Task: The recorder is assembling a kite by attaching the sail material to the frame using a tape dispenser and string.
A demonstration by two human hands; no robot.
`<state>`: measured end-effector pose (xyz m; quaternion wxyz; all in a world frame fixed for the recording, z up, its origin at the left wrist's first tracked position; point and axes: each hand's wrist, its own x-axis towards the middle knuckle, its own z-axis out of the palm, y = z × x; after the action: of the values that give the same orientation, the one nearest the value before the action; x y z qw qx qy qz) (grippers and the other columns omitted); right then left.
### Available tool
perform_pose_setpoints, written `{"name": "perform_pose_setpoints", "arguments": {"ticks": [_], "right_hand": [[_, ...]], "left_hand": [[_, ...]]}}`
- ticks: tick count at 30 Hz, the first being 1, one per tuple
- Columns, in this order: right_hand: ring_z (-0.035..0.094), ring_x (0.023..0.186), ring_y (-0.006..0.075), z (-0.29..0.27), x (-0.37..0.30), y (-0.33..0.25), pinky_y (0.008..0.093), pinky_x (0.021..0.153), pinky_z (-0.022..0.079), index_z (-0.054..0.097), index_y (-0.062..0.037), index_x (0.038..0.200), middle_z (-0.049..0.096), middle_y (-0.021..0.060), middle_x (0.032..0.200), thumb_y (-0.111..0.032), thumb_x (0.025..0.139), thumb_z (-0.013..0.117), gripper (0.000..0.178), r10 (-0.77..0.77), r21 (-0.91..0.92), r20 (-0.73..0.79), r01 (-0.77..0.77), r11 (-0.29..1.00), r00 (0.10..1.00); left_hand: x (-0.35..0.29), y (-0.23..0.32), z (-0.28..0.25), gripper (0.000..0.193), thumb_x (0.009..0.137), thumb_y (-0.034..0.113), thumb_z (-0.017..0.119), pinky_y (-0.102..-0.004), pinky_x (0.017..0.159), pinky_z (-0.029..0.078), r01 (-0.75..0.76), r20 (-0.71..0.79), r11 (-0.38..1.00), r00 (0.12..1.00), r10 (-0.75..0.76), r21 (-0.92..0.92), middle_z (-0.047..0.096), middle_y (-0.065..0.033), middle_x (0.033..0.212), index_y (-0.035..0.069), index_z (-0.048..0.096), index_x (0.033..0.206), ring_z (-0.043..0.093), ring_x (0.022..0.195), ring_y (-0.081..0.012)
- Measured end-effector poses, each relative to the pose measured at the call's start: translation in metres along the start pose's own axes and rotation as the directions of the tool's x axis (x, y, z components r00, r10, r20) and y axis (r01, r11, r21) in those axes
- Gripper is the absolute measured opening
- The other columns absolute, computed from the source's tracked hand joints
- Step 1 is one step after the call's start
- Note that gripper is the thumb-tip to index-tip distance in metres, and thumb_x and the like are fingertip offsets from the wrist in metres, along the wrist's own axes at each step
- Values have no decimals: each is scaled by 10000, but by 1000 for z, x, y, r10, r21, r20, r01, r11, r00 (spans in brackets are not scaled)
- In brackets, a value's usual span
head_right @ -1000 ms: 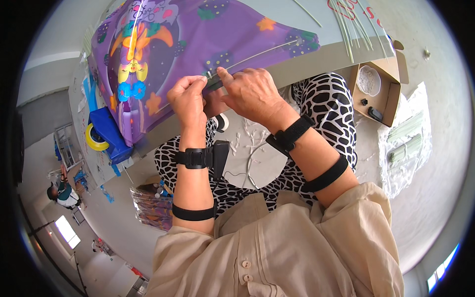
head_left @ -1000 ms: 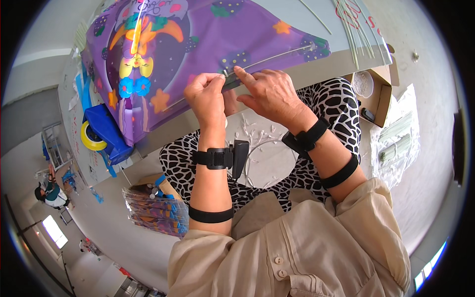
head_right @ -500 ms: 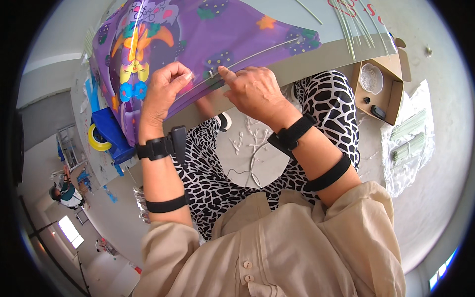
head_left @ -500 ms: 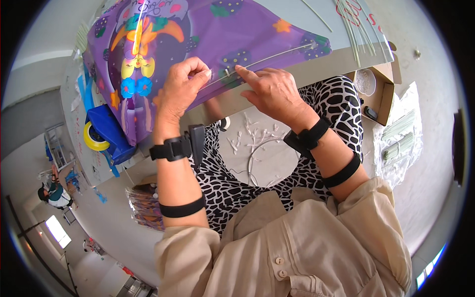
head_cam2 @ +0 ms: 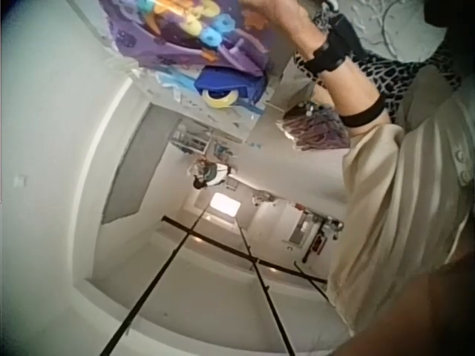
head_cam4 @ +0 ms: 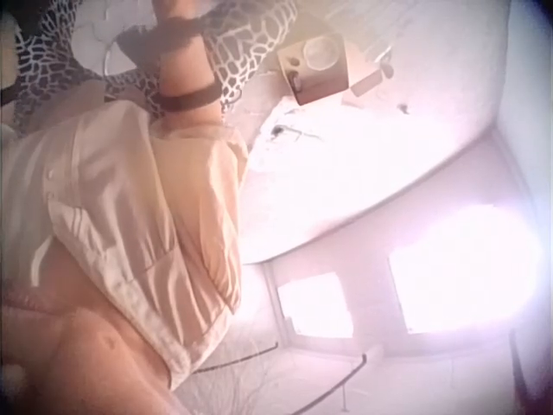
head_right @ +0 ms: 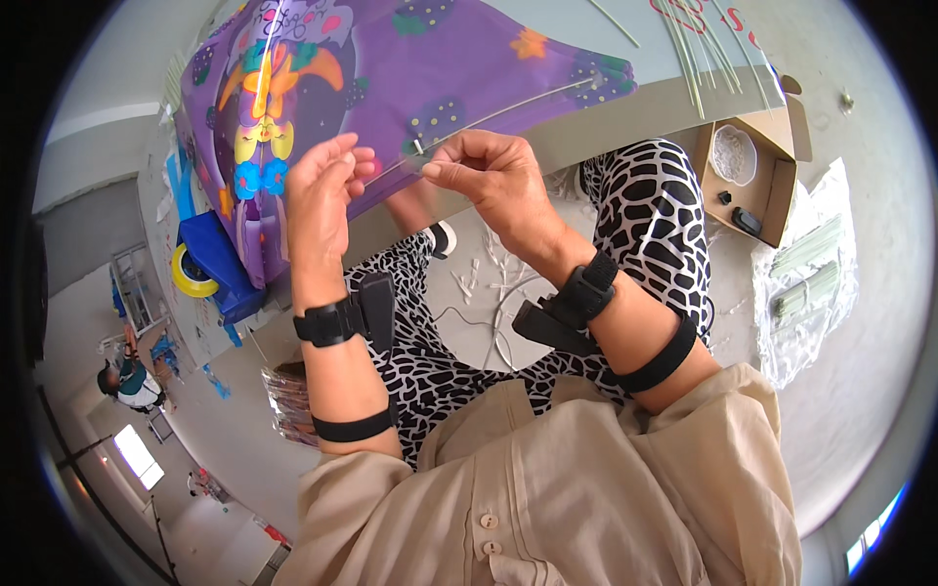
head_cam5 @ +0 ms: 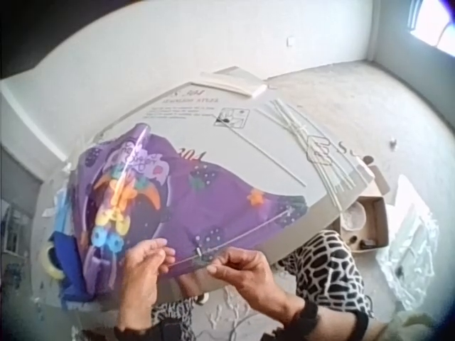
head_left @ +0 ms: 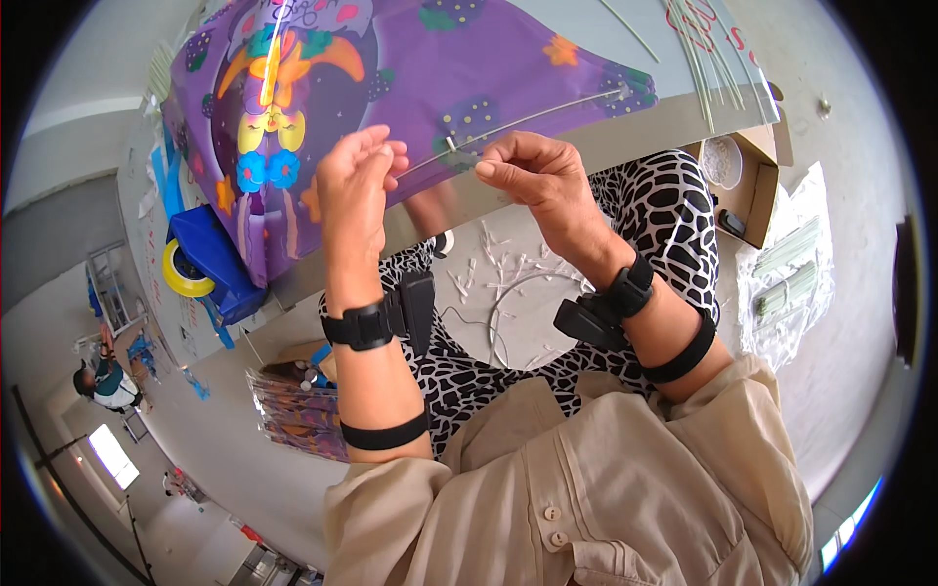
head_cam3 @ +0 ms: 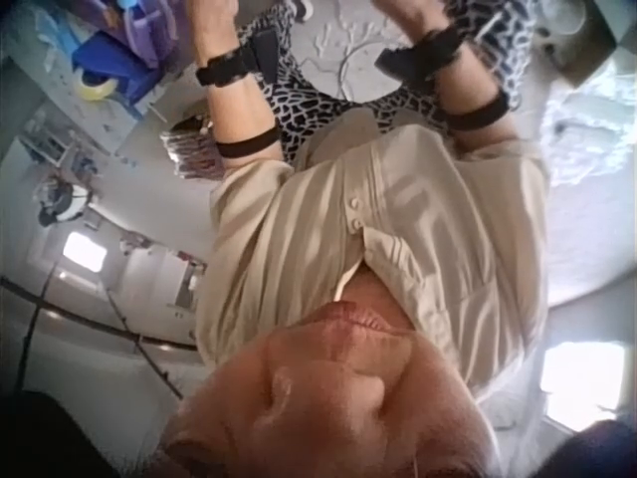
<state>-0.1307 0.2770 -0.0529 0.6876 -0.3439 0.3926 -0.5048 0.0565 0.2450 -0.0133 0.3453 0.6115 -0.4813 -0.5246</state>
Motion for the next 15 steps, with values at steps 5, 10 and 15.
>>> {"name": "perform_pose_setpoints", "arguments": {"ticks": [5,10,15], "right_hand": [[408,579,26,-3,0,3,193,513,322,661,-56,780,576,-59,671,-104,829,721,91,126,162,-56,-115,980,990],[407,570,17,-1,-2,5,181,507,313,711,-46,930,606,-35,682,-121,860,682,107,178,103,-34,-173,979,983],[459,609,30,-6,-5,2,195,532,365,695,-19,1034,619,-13,717,-106,885,635,183,153,-76,-243,-176,981,958]], "left_hand": [[-24,-6,27,293,910,295,635,-211,645,418,64,42,964,998,-55,-259,645,-26,873,15,658,991,562,786,-71],[-17,-16,39,124,865,75,643,-211,603,377,-195,-219,978,960,175,-75,547,41,713,2,622,767,444,653,-46],[-1,-7,11,115,802,88,670,-272,640,416,-210,-241,951,934,263,225,589,-36,723,-10,624,763,506,651,-126]]}}
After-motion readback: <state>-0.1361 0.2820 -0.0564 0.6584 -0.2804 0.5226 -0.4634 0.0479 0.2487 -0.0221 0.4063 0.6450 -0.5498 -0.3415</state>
